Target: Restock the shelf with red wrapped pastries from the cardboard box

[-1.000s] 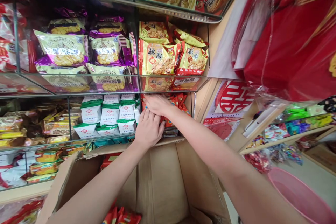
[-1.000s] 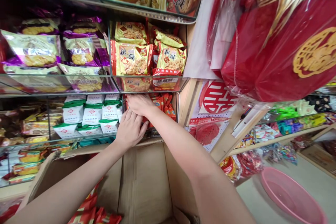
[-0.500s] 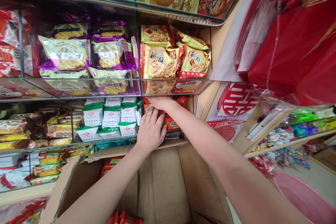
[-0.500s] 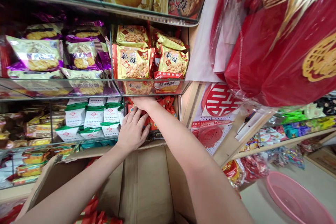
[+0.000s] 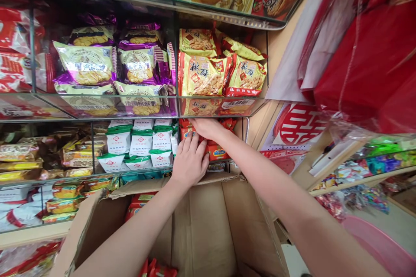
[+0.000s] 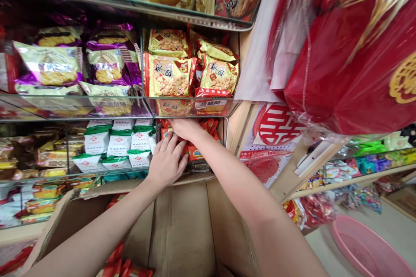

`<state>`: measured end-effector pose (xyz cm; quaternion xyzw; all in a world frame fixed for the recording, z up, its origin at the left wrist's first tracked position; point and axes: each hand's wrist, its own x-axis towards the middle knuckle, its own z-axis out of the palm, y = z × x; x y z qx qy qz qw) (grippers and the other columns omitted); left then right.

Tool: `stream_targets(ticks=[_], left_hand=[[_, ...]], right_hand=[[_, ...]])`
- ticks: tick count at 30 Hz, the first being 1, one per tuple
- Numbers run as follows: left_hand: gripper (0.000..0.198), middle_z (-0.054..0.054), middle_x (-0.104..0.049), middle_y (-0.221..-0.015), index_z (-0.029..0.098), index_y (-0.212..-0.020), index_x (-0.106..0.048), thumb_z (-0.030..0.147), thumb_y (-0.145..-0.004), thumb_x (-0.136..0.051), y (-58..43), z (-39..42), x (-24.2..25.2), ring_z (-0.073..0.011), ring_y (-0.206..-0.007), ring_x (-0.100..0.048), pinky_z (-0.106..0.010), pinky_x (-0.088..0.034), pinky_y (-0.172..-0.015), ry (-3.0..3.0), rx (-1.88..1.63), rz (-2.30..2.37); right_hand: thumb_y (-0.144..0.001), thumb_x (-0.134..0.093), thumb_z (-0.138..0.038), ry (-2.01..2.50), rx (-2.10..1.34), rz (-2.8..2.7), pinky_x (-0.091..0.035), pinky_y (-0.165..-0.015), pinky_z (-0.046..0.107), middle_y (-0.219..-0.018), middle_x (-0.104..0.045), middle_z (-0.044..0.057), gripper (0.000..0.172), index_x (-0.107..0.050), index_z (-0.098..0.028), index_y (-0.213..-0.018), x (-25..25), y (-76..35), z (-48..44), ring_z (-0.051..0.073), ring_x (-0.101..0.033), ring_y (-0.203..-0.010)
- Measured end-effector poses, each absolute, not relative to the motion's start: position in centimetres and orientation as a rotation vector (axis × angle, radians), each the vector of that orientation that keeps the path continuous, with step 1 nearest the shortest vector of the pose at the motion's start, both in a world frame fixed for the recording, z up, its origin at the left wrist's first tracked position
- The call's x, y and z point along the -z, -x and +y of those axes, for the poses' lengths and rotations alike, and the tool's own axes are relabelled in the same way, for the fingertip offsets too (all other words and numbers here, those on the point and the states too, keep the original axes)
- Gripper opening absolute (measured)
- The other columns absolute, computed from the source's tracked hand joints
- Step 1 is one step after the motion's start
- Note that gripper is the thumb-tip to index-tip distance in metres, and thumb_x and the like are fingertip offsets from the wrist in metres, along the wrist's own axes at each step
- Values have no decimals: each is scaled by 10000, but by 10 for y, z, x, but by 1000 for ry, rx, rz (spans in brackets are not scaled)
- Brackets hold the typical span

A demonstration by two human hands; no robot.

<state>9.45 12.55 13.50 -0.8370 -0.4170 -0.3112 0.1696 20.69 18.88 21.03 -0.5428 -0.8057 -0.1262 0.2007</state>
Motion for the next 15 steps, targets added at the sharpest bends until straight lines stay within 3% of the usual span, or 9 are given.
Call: stream_targets(ticks=[6, 11, 15], left_hand=[[468, -144, -392, -1403, 148, -1264, -454, 313, -827, -422, -96, 127, -133, -311, -1314, -283, -465, -277, -1026, 2367, 897, -1202], [528, -159, -389, -1401, 114, -1319, -383, 318, -832, -410, -97, 128, -132, -337, -1318, -262, -479, -278, -1021, 2355, 892, -1202], [512, -174, -382, -1402, 97, -1306, -404, 323, -846, -396, -91, 129, -133, -336, -1317, -268, -481, -291, -1023, 2362, 863, -1140]], right_hand=[[-914, -305, -259, 1705, 509, -2118, -385, -842, 409, -1015, -650, 132, 310, -546, -157, -1080, -200, -238, 158, 277, -584, -953], [-918, -298, -247, 1657, 424, -2204, -401, -832, 345, -1068, -639, 110, 309, -564, -171, -1058, -203, -243, 163, 244, -583, -970], [-892, -382, -271, 1585, 514, -2110, -360, -914, 395, -1167, -591, 119, 322, -526, -160, -1157, -200, -245, 145, 265, -514, -1072]])
